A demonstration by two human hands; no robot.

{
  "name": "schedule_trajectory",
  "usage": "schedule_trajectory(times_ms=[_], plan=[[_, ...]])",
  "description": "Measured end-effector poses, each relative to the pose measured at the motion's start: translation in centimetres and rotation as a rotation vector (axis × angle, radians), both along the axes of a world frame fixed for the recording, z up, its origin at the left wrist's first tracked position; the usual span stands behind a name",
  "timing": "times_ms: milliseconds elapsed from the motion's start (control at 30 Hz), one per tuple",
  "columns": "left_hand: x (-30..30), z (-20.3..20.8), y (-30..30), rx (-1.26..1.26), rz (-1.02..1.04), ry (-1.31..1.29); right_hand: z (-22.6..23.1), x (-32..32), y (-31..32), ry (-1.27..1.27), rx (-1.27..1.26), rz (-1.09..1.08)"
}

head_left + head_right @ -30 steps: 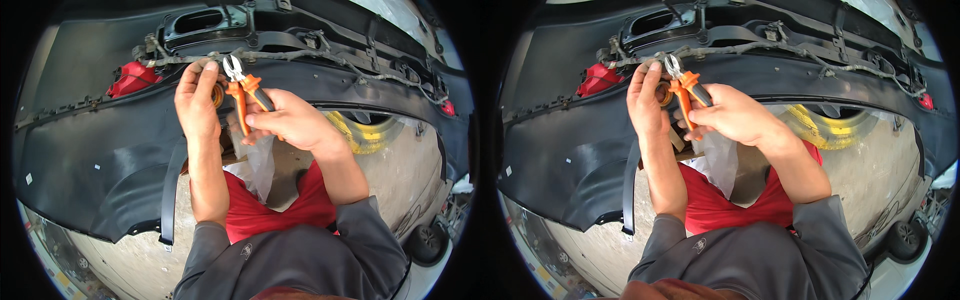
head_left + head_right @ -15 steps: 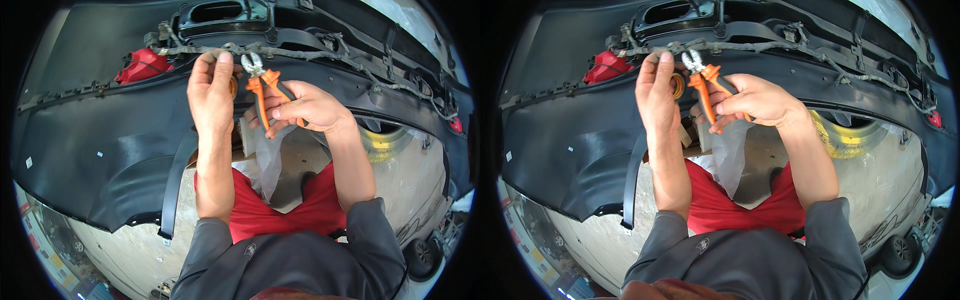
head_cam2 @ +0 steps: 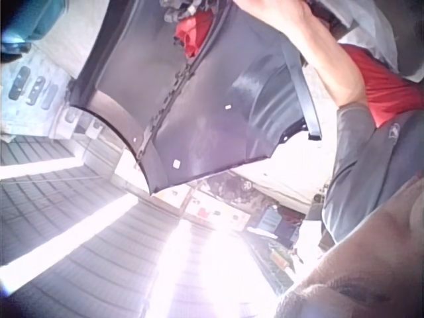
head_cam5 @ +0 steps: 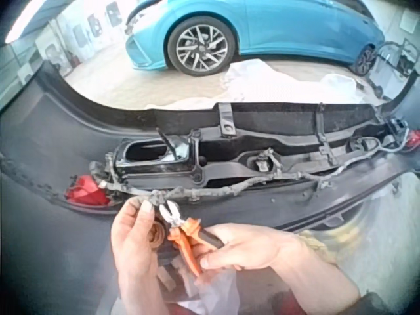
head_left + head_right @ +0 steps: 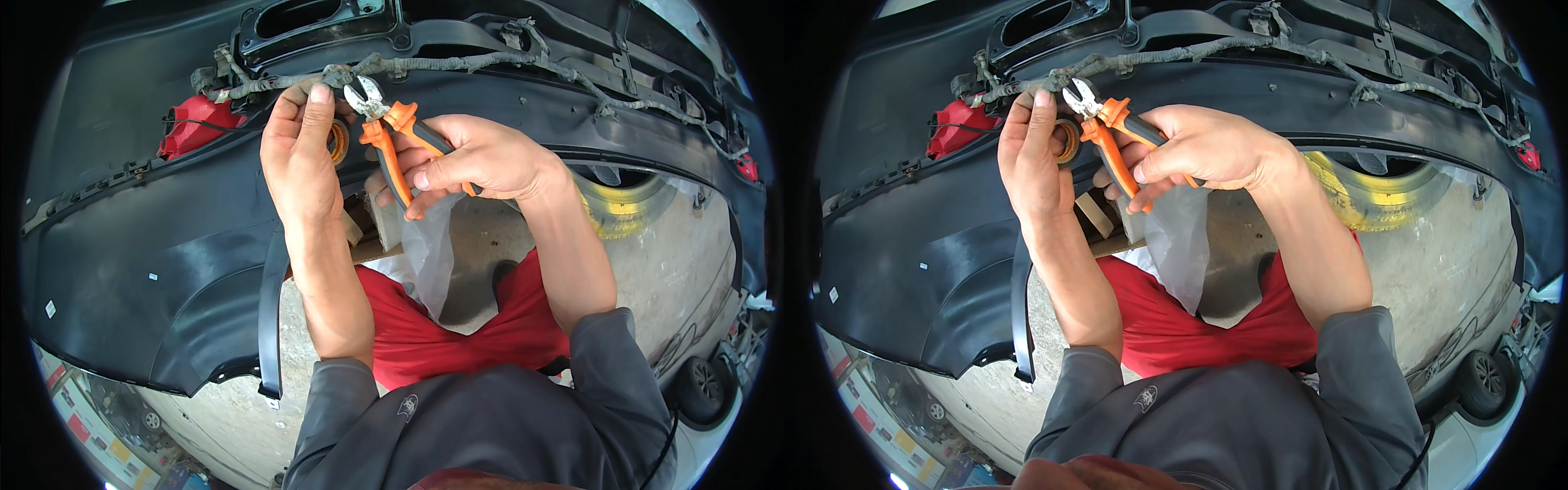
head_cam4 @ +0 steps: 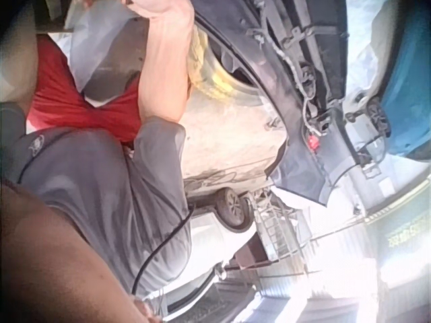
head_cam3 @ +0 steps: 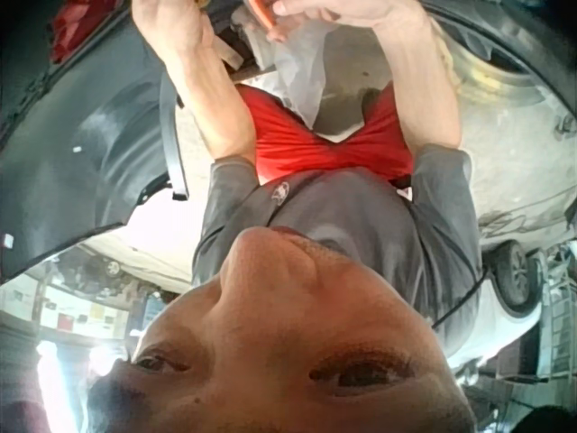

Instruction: The person repairs a damaged wire harness on a car bumper. They use pliers to strip the wire ends, align the connectors, and wrap the joint with electrical tape to secure the connection.

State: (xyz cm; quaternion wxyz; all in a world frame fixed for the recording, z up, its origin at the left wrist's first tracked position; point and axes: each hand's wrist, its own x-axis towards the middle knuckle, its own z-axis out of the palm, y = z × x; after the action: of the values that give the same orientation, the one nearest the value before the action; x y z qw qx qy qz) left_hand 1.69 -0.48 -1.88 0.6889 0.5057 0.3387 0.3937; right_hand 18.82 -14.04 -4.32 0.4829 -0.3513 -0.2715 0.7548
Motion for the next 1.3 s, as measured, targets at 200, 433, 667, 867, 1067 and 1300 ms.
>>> schedule_trajectory(times_ms=[200,433,667,867,1067,1300], plan=[[-0.5,-0.6,0.6,-0.051,-0.082,-0.033,0.5,-0.3,0.2,0.022,-0.002,-0.052],[-0.6,-0.6,0.5,-0.009,-0.073,-0.019,1.2,-0.1,0.2,0.069,-0.011,-0.041],[-0.7,-0.3,0.5,-0.015,-0.074,-0.013,1.5,0.0,0.0,0.048,-0.001,-0.059],[-0.8,-0.6,0.8,0.020,-0.089,-0.016,1.5,0.1,0.1,0.028,0.001,-0.021],[-1.0,-0.4,0.8,0.024,-0.081,-0.033,1.1,0.2,0.2,0.055,0.056,0.018],[-1.3,-0.5,1.0,0.042,-0.090,0.012,0.8,0.2,0.2,0.102,0.007,0.025]])
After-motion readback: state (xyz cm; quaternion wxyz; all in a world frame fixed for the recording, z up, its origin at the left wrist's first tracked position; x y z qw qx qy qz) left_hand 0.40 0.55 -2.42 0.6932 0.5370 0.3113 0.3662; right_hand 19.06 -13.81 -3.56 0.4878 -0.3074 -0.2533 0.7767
